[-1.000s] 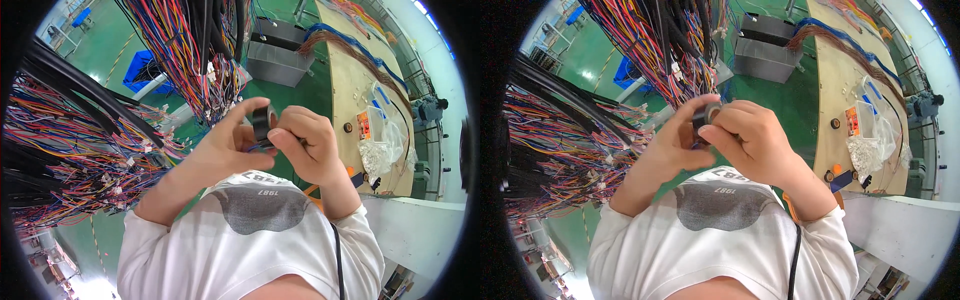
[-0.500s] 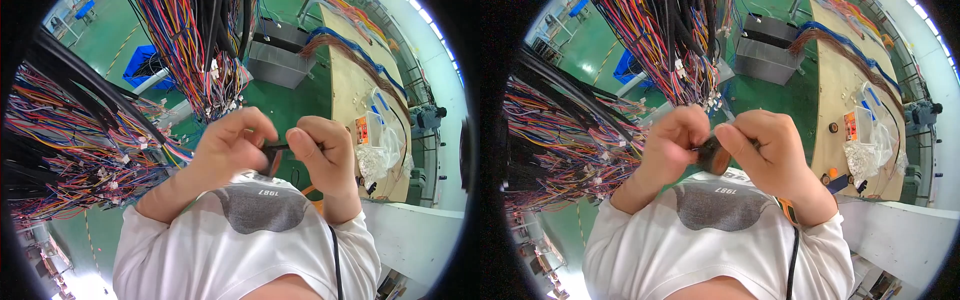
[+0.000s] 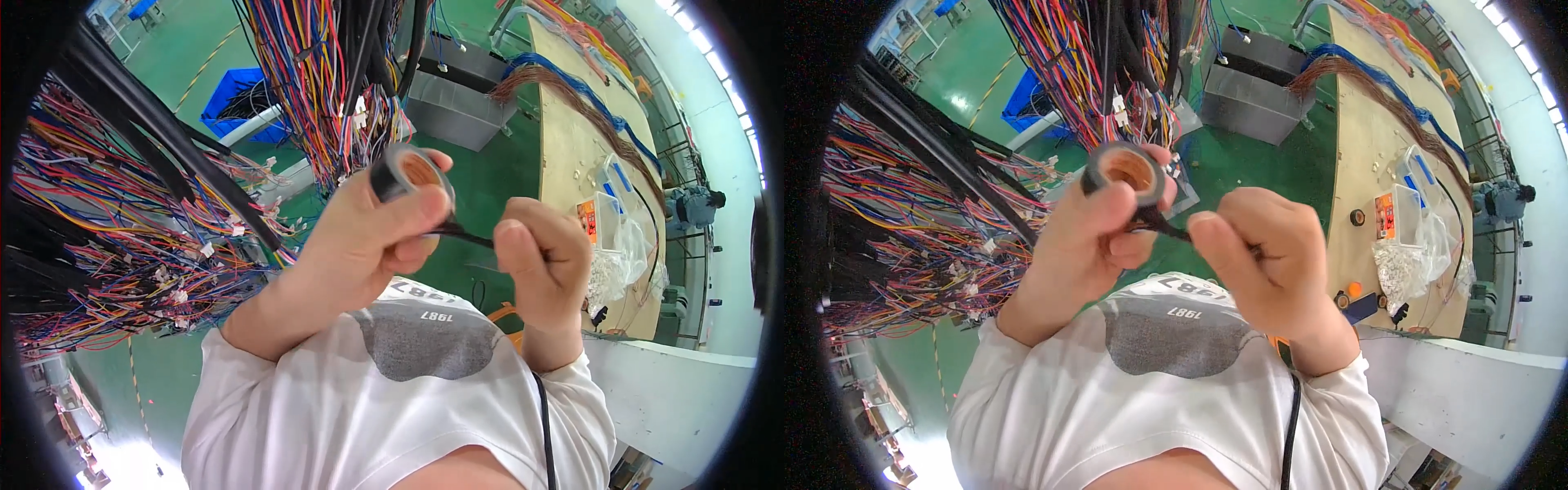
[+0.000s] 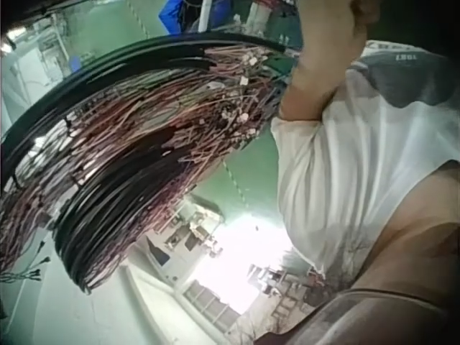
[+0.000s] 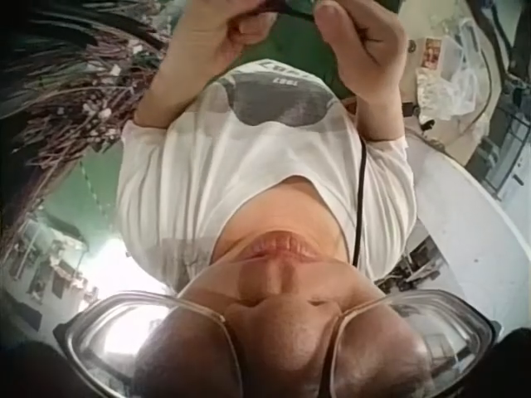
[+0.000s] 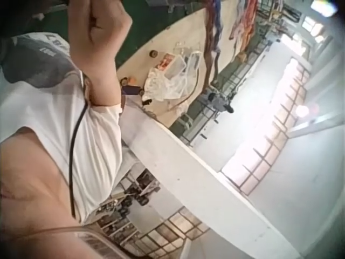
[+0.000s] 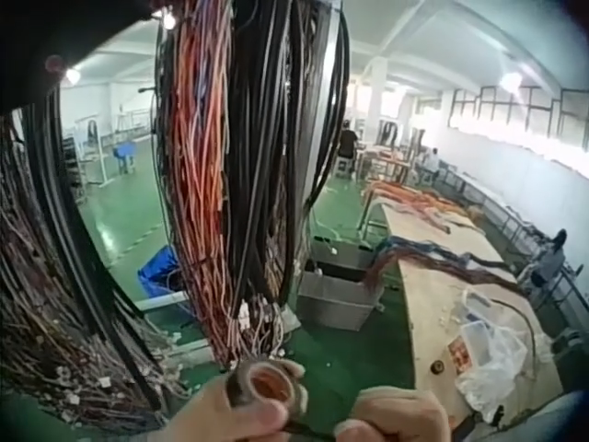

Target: Wrapping bundles of electrical wires with black adhesive tape at specific locations.

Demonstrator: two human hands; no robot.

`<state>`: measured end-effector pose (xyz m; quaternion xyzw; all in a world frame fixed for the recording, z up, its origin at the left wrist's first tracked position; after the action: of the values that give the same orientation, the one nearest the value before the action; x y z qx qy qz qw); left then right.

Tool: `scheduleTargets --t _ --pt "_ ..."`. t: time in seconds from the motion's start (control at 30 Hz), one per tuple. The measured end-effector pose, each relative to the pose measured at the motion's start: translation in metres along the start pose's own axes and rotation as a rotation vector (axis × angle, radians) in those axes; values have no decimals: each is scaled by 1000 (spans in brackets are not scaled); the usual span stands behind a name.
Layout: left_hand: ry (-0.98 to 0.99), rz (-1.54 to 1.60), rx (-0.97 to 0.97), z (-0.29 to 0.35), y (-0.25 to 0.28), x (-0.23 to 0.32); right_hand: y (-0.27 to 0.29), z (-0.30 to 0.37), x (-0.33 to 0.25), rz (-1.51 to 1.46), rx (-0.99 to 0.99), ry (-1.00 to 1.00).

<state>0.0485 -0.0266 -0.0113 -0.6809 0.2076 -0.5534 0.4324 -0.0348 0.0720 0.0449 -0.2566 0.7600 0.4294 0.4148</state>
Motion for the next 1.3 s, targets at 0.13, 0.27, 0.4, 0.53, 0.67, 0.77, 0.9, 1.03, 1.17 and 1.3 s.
scheduleTargets --t 0.13,0.27,0.4,0.53,0.67,0.77,0.9,1.03,1.17,1.3 --pt "-457 -517 -169 1 2 10 9 -2 10 -186 43 -234" --pt "-449 -724 -169 2 5 0 10 -2 9 -167 60 -232" --pt "-474 -1047 -128 -3 12 -7 7 -4 -2 3 -5 -68" --pt "-330 -801 -144 -14 11 -15 3 -5 -2 -21 17 -100" --pt "34 2 -211 -11 -1 -15 9 -1 3 -38 43 -125" --pt "37 87 22 -9 6 -3 14 -1 6 -160 91 -213" --pt "-393 -279 -256 -1 4 4 22 -4 20 -400 107 -306" --pt "-351 -461 -628 -6 3 -4 20 -4 13 -303 103 -279" --pt "-462 -1226 -272 -11 0 -9 16 -5 6 -176 39 -199" --pt "-414 -697 -68 -20 19 -17 16 -4 5 -148 43 -224"
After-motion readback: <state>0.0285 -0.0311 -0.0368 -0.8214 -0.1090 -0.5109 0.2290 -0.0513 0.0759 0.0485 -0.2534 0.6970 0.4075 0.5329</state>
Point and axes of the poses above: each hand's wrist, its own z-axis away from the middle knuckle, its own y-axis out of the back of the hand, x = y × z, the point moved 6 cm from there along -z, towards the middle knuckle, and after that the axes turned 9 degrees about -y, right-handed, at the moved point
